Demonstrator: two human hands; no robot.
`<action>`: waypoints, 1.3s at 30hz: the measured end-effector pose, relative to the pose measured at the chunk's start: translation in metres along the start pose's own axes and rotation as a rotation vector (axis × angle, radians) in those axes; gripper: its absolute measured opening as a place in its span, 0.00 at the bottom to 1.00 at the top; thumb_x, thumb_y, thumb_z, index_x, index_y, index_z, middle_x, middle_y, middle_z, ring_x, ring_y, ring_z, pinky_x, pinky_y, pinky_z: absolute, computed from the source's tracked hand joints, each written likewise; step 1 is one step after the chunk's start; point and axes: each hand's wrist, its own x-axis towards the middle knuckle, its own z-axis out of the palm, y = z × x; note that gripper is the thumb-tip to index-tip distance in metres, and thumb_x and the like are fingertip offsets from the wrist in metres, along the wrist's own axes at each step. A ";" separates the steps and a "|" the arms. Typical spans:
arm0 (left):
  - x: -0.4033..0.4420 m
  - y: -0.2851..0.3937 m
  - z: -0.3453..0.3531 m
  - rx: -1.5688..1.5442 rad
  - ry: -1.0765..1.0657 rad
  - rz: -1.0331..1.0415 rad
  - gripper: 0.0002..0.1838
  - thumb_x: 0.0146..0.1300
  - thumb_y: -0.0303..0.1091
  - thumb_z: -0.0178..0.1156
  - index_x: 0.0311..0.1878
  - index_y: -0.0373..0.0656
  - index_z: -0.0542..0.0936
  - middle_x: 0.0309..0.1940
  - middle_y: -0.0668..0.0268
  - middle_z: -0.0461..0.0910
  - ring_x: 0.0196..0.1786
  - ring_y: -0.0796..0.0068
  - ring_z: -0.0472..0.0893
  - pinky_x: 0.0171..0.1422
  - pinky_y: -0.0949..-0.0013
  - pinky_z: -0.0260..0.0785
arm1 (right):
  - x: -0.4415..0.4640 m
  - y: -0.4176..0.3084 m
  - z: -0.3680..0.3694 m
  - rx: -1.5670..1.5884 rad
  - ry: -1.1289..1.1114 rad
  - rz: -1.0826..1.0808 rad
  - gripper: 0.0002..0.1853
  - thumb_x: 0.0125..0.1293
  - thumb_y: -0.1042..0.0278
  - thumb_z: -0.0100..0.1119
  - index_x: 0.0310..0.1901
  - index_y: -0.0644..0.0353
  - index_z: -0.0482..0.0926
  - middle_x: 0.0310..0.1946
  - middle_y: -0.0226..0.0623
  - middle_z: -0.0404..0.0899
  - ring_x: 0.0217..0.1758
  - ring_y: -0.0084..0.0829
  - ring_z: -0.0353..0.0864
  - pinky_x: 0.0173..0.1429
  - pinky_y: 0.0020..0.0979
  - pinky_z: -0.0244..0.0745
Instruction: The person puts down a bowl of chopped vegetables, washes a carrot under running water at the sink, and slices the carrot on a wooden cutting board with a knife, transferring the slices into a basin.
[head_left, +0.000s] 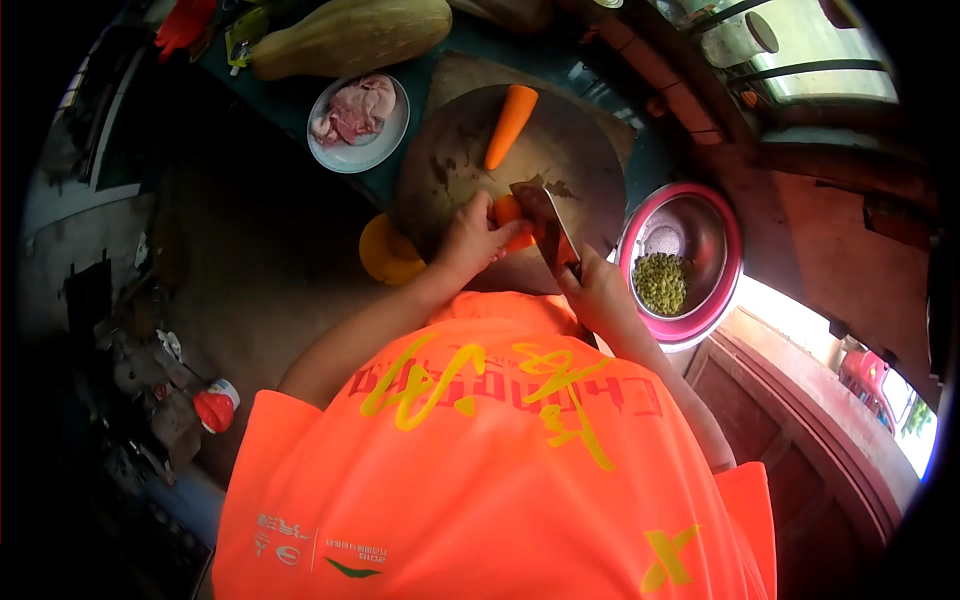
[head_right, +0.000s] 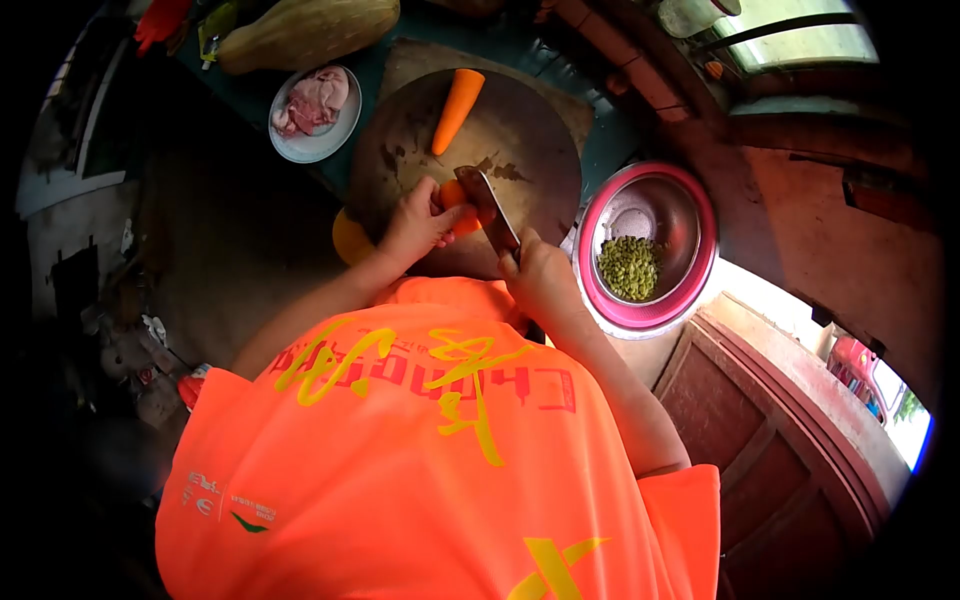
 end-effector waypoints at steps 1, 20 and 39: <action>0.000 -0.001 0.000 -0.007 -0.005 0.003 0.24 0.58 0.42 0.72 0.34 0.41 0.65 0.19 0.65 0.76 0.18 0.82 0.76 0.19 0.76 0.67 | 0.001 -0.002 0.000 0.027 -0.014 0.011 0.14 0.64 0.62 0.58 0.40 0.66 0.74 0.29 0.59 0.80 0.36 0.59 0.81 0.41 0.52 0.74; -0.002 0.001 -0.014 -0.010 -0.044 -0.157 0.23 0.57 0.41 0.71 0.42 0.35 0.70 0.29 0.58 0.82 0.26 0.74 0.83 0.27 0.72 0.76 | 0.028 0.021 0.057 0.454 0.280 -0.069 0.13 0.61 0.63 0.61 0.40 0.65 0.76 0.25 0.49 0.79 0.30 0.49 0.82 0.35 0.42 0.73; -0.014 0.001 -0.023 -0.215 -0.076 -0.227 0.20 0.61 0.31 0.62 0.53 0.35 0.68 0.37 0.58 0.82 0.33 0.74 0.84 0.35 0.73 0.79 | -0.021 0.061 0.049 0.486 0.009 0.021 0.13 0.61 0.63 0.63 0.35 0.66 0.72 0.21 0.46 0.75 0.25 0.41 0.75 0.33 0.38 0.69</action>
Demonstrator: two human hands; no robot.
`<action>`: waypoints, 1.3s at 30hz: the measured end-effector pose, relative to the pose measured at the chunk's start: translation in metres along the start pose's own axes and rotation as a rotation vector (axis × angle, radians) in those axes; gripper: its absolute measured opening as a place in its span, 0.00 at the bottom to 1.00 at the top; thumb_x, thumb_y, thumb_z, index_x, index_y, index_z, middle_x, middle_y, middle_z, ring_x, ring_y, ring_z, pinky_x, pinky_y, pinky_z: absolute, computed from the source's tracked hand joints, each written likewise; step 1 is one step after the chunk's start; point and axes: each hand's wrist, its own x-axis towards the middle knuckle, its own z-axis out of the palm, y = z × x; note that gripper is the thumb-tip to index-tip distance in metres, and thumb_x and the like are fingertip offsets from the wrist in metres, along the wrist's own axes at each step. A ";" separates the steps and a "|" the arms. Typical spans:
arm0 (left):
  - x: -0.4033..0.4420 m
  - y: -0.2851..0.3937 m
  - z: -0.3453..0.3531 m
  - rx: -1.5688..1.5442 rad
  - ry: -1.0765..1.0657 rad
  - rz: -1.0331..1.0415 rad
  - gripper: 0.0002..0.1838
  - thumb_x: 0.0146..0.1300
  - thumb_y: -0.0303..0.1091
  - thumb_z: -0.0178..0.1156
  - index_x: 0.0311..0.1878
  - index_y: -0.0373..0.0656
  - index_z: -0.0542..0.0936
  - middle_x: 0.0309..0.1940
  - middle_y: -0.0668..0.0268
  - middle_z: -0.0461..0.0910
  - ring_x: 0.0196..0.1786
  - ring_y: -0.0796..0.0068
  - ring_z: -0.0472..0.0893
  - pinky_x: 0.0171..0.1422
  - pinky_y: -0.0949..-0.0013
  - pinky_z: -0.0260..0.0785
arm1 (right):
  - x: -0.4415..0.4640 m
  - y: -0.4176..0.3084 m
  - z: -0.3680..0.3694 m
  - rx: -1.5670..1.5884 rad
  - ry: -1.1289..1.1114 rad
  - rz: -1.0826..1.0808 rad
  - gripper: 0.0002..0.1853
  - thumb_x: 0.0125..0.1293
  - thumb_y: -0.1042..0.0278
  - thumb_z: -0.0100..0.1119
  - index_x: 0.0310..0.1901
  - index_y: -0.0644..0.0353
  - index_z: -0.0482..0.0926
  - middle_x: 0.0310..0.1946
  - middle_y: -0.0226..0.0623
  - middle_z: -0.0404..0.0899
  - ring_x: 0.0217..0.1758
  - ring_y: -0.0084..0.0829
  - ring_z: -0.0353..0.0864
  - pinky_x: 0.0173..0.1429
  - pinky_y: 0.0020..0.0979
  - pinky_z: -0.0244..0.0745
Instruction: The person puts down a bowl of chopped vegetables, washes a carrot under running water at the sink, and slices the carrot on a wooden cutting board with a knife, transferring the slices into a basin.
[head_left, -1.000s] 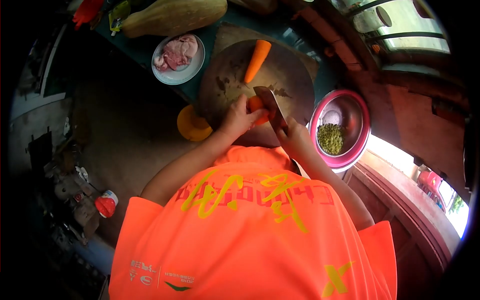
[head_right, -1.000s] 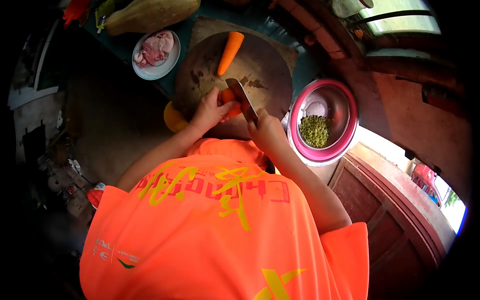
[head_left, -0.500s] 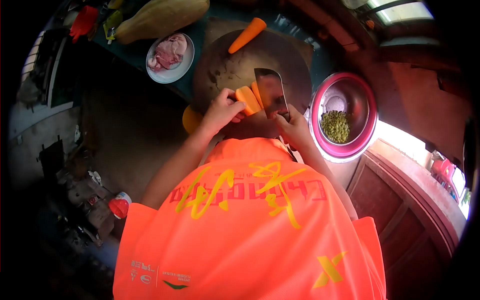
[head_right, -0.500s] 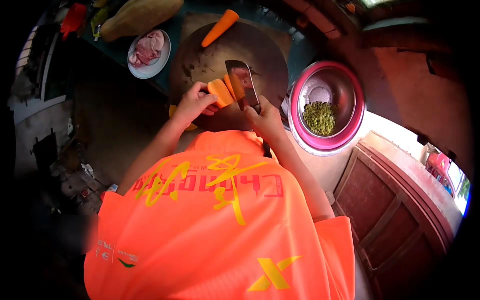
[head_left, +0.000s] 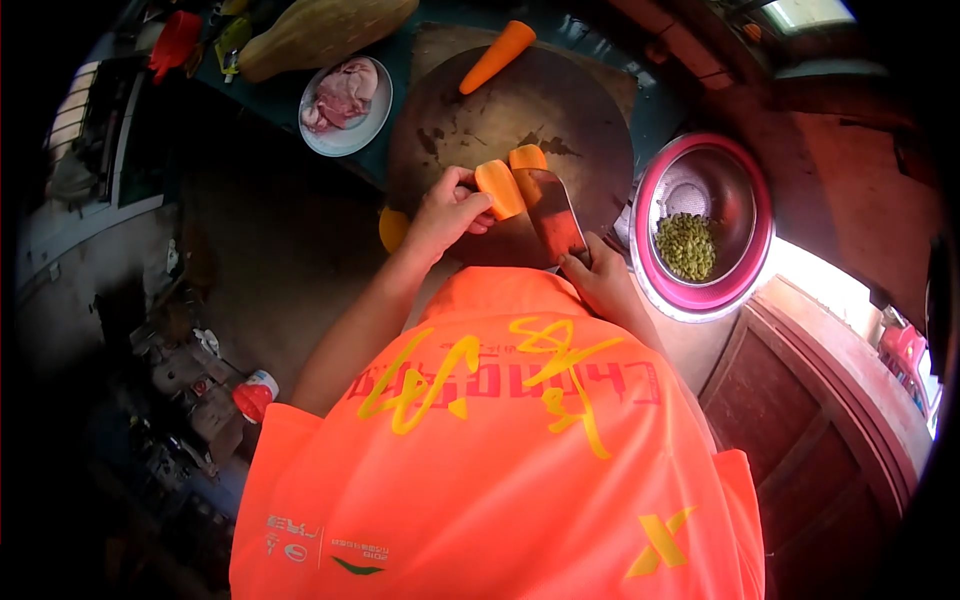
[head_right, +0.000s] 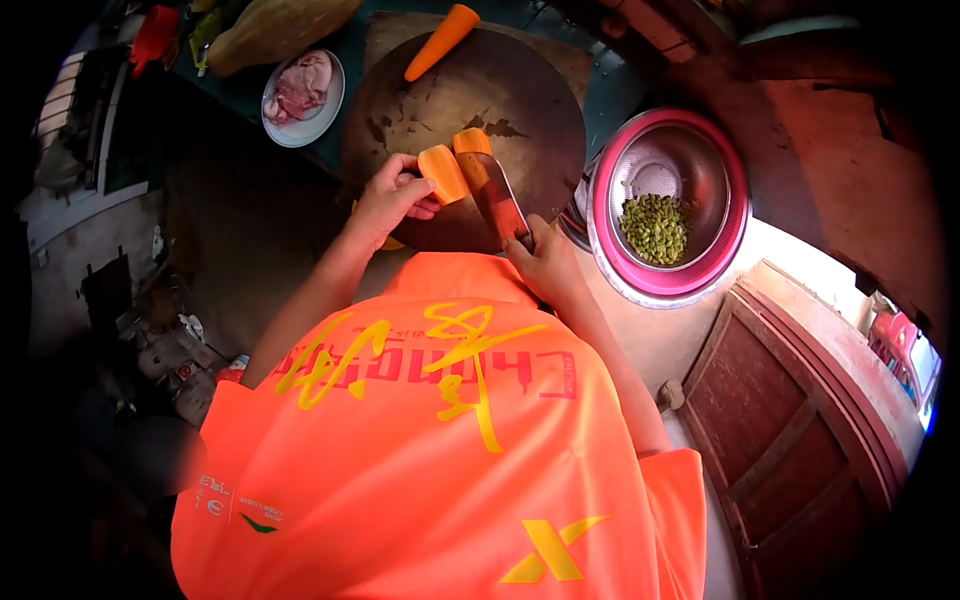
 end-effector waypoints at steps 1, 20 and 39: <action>0.000 -0.001 0.000 -0.010 0.001 0.002 0.20 0.61 0.32 0.63 0.53 0.35 0.68 0.36 0.58 0.82 0.33 0.74 0.84 0.34 0.73 0.78 | -0.002 -0.004 -0.002 0.001 0.000 -0.001 0.13 0.61 0.63 0.63 0.35 0.66 0.72 0.21 0.46 0.75 0.25 0.41 0.75 0.33 0.38 0.69; -0.001 0.009 -0.007 0.100 0.085 0.030 0.21 0.57 0.37 0.68 0.49 0.41 0.71 0.31 0.69 0.77 0.24 0.84 0.74 0.26 0.80 0.66 | 0.009 -0.031 -0.018 -0.317 -0.064 0.006 0.14 0.62 0.59 0.60 0.37 0.63 0.72 0.28 0.52 0.81 0.35 0.56 0.81 0.40 0.50 0.74; 0.016 -0.005 -0.017 0.892 0.064 1.157 0.26 0.47 0.16 0.59 0.50 0.50 0.70 0.50 0.59 0.72 0.48 0.49 0.78 0.49 0.56 0.74 | 0.014 -0.043 -0.018 -0.220 -0.001 0.025 0.13 0.62 0.61 0.62 0.38 0.63 0.74 0.26 0.51 0.78 0.32 0.50 0.81 0.36 0.44 0.72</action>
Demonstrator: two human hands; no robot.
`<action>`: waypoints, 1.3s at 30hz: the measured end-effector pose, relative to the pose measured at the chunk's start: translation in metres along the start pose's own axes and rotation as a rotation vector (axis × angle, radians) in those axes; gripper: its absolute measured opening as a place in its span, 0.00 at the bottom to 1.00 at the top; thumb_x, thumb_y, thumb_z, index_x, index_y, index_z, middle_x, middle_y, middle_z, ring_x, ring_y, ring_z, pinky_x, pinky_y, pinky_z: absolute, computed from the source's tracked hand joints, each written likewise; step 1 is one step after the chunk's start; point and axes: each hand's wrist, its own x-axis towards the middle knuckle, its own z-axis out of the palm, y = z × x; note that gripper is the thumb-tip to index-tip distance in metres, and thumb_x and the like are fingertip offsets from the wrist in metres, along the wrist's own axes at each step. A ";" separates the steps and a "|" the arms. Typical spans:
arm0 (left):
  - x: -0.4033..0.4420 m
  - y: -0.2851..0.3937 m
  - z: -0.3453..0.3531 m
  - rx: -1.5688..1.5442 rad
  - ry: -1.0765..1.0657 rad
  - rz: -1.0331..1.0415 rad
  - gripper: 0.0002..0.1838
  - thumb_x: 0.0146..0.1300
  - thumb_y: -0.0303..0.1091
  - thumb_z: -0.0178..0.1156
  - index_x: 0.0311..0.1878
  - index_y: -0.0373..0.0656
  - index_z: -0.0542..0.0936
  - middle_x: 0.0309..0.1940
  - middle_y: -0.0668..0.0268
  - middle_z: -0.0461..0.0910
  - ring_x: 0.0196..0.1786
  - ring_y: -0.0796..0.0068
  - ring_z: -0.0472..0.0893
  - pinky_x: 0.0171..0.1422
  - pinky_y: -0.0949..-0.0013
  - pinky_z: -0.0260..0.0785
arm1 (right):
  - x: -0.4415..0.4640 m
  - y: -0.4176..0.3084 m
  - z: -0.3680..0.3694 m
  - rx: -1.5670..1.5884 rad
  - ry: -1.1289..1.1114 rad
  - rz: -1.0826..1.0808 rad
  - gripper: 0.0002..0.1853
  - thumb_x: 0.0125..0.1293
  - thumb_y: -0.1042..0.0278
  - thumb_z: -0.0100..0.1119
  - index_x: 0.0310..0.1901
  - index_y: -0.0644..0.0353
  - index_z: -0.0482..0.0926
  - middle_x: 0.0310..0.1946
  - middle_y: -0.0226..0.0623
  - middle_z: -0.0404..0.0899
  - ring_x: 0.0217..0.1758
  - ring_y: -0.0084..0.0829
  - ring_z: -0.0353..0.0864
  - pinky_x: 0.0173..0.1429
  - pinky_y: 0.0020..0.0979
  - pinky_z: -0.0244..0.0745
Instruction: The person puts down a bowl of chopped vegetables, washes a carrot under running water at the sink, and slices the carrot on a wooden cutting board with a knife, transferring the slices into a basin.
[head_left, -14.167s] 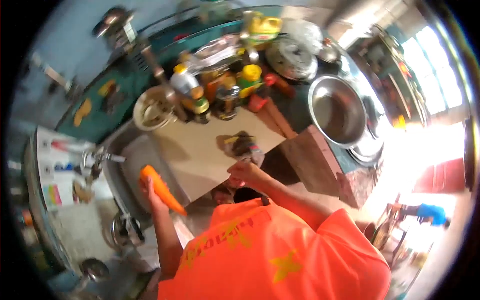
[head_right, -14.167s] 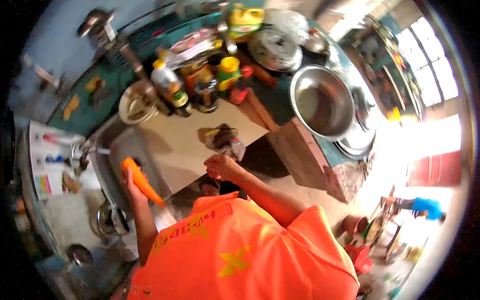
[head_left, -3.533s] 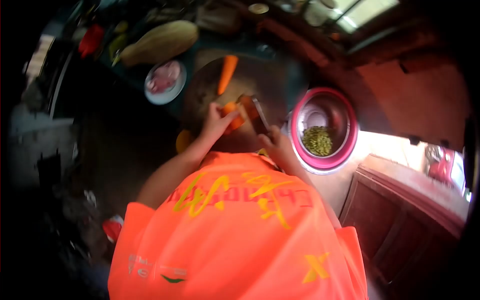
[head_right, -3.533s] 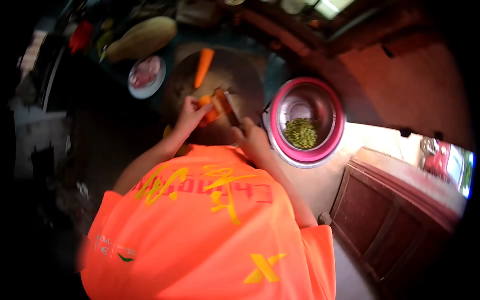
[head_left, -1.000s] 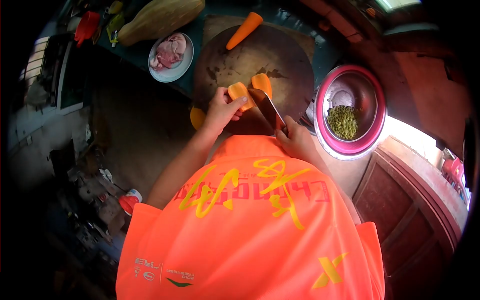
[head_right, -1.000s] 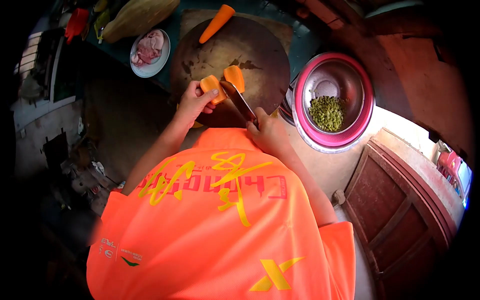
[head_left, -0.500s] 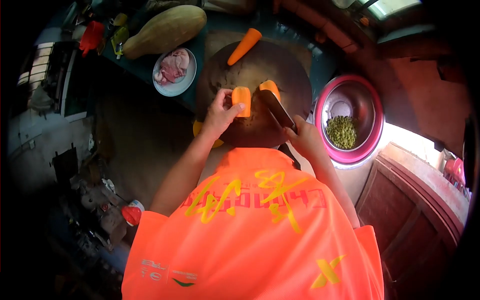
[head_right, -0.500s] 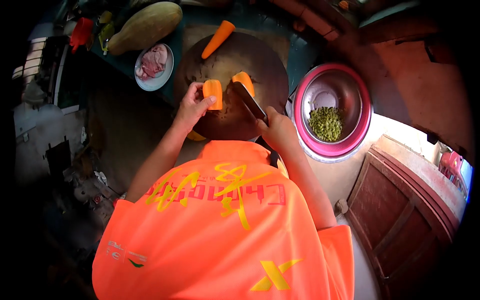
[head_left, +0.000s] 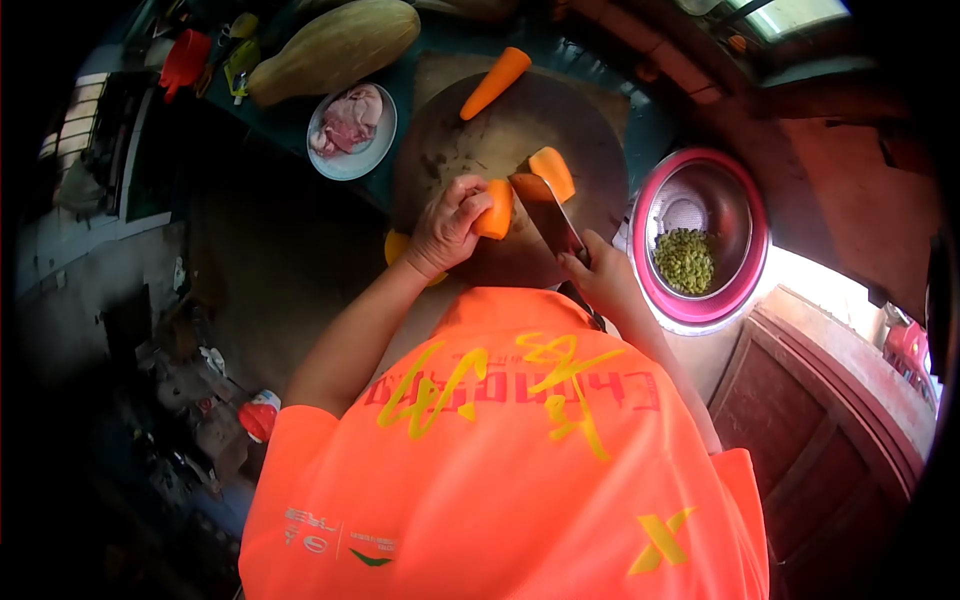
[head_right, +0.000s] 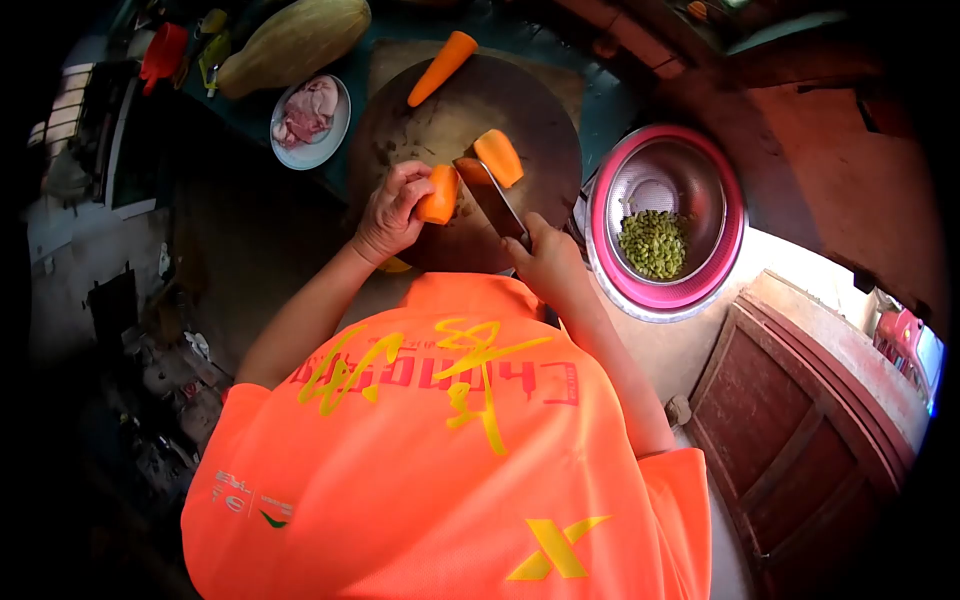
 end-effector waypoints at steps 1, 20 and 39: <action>-0.004 0.000 -0.001 0.002 -0.003 -0.004 0.26 0.47 0.16 0.59 0.50 0.50 0.70 0.50 0.59 0.72 0.48 0.49 0.78 0.49 0.56 0.74 | -0.003 -0.002 0.000 0.019 -0.020 0.024 0.13 0.61 0.62 0.62 0.37 0.64 0.74 0.27 0.53 0.79 0.34 0.54 0.81 0.37 0.47 0.72; -0.011 0.030 0.004 0.205 0.077 0.020 0.13 0.55 0.26 0.64 0.45 0.42 0.80 0.46 0.62 0.77 0.49 0.56 0.77 0.54 0.59 0.72 | -0.002 -0.025 0.007 -0.270 0.139 -0.423 0.11 0.64 0.62 0.57 0.43 0.57 0.73 0.28 0.47 0.80 0.32 0.51 0.82 0.36 0.47 0.75; -0.003 0.020 0.006 0.169 0.119 0.068 0.07 0.54 0.26 0.63 0.37 0.43 0.82 0.40 0.64 0.80 0.42 0.59 0.79 0.45 0.62 0.75 | 0.014 -0.034 0.038 -0.467 0.017 -0.258 0.09 0.58 0.75 0.53 0.40 0.63 0.68 0.23 0.50 0.81 0.29 0.50 0.84 0.31 0.47 0.77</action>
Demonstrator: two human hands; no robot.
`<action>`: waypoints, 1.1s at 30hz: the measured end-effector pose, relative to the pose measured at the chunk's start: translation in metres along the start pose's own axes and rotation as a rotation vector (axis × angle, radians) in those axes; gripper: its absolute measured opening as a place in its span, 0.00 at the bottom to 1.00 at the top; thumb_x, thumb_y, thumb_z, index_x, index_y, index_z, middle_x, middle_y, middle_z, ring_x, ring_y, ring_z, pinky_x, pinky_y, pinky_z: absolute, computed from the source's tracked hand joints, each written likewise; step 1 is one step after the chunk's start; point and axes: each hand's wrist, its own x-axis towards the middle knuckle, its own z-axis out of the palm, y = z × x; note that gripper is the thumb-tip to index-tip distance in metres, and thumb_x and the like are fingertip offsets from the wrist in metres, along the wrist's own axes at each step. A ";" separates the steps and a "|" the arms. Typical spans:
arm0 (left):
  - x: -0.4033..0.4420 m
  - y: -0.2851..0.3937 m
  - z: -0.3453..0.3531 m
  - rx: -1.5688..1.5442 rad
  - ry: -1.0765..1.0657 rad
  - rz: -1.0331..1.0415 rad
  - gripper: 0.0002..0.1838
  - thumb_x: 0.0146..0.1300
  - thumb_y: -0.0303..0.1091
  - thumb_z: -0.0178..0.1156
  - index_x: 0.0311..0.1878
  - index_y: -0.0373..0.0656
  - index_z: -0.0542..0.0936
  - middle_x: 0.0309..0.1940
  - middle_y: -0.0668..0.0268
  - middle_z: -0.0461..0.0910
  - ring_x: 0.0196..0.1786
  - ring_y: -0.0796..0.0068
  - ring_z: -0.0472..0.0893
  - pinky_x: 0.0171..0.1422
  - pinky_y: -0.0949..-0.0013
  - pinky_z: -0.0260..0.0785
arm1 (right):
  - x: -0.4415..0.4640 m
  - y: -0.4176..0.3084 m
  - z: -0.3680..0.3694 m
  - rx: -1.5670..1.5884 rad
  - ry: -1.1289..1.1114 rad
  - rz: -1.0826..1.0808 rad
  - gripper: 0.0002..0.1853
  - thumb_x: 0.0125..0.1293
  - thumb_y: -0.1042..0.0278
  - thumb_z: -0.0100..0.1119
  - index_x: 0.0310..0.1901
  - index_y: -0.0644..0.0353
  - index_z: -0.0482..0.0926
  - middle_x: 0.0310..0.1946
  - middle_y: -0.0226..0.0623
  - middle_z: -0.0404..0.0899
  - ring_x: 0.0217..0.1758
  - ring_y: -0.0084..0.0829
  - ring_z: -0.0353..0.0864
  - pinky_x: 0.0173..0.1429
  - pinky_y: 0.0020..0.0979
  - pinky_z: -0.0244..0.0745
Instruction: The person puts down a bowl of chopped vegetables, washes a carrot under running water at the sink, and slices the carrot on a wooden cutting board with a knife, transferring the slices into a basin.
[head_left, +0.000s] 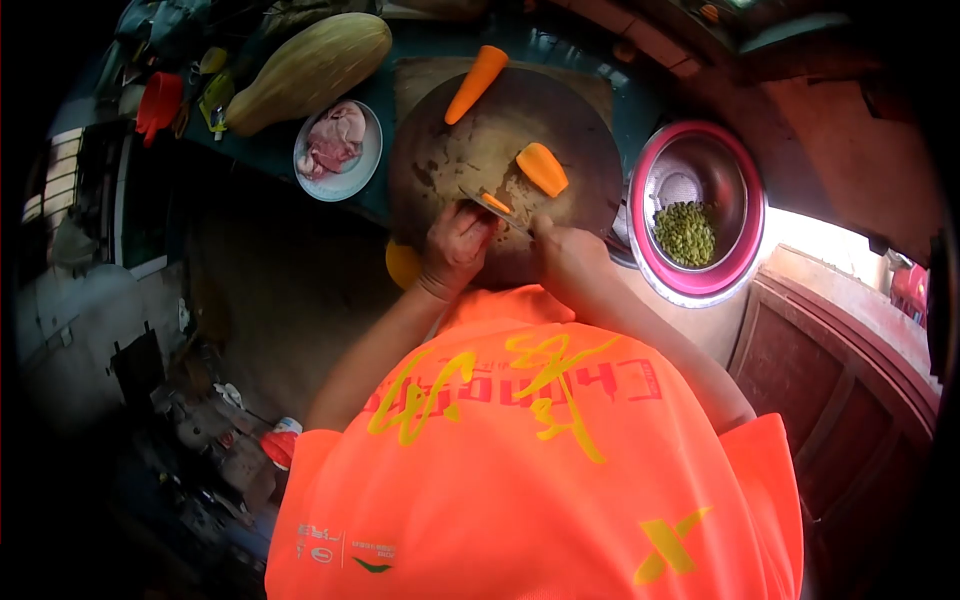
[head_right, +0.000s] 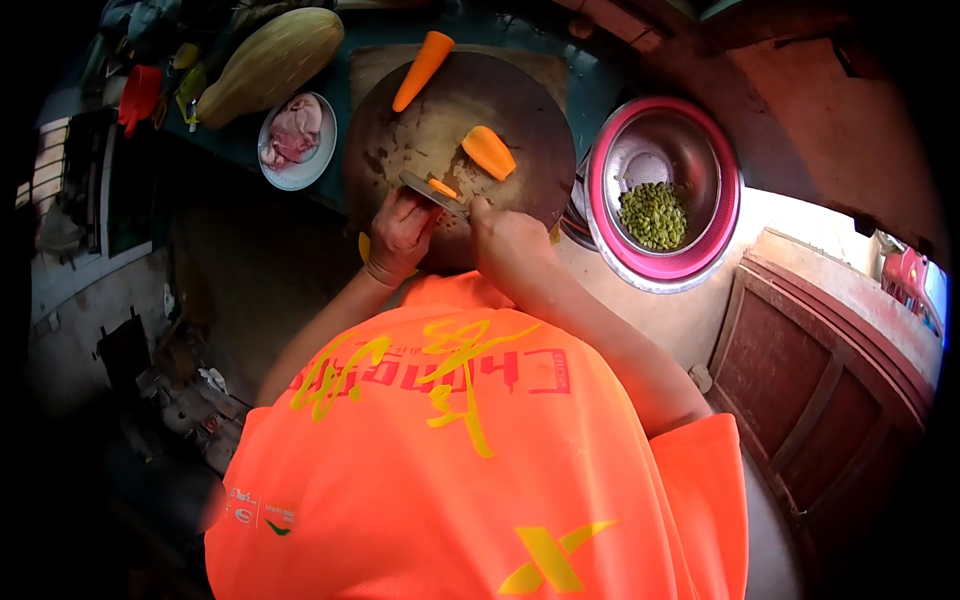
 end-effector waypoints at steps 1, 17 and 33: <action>0.000 -0.001 0.000 0.005 -0.007 0.013 0.06 0.53 0.26 0.63 0.37 0.43 0.82 0.39 0.64 0.80 0.40 0.59 0.78 0.44 0.62 0.75 | 0.007 0.001 0.009 -0.030 -0.013 0.045 0.08 0.58 0.74 0.53 0.39 0.63 0.68 0.24 0.50 0.81 0.29 0.50 0.84 0.31 0.47 0.77; -0.006 -0.005 0.002 -0.026 0.001 0.018 0.10 0.53 0.25 0.62 0.40 0.43 0.82 0.41 0.63 0.80 0.43 0.59 0.79 0.45 0.63 0.76 | -0.006 -0.012 -0.014 0.017 0.010 0.061 0.07 0.61 0.70 0.52 0.39 0.62 0.71 0.26 0.52 0.81 0.32 0.52 0.83 0.35 0.49 0.76; -0.004 -0.006 0.000 -0.018 -0.016 0.013 0.07 0.52 0.25 0.61 0.36 0.43 0.81 0.40 0.64 0.79 0.40 0.60 0.78 0.44 0.62 0.75 | 0.006 -0.002 0.011 0.021 0.130 0.067 0.06 0.61 0.69 0.50 0.38 0.60 0.72 0.24 0.49 0.81 0.30 0.52 0.83 0.33 0.50 0.76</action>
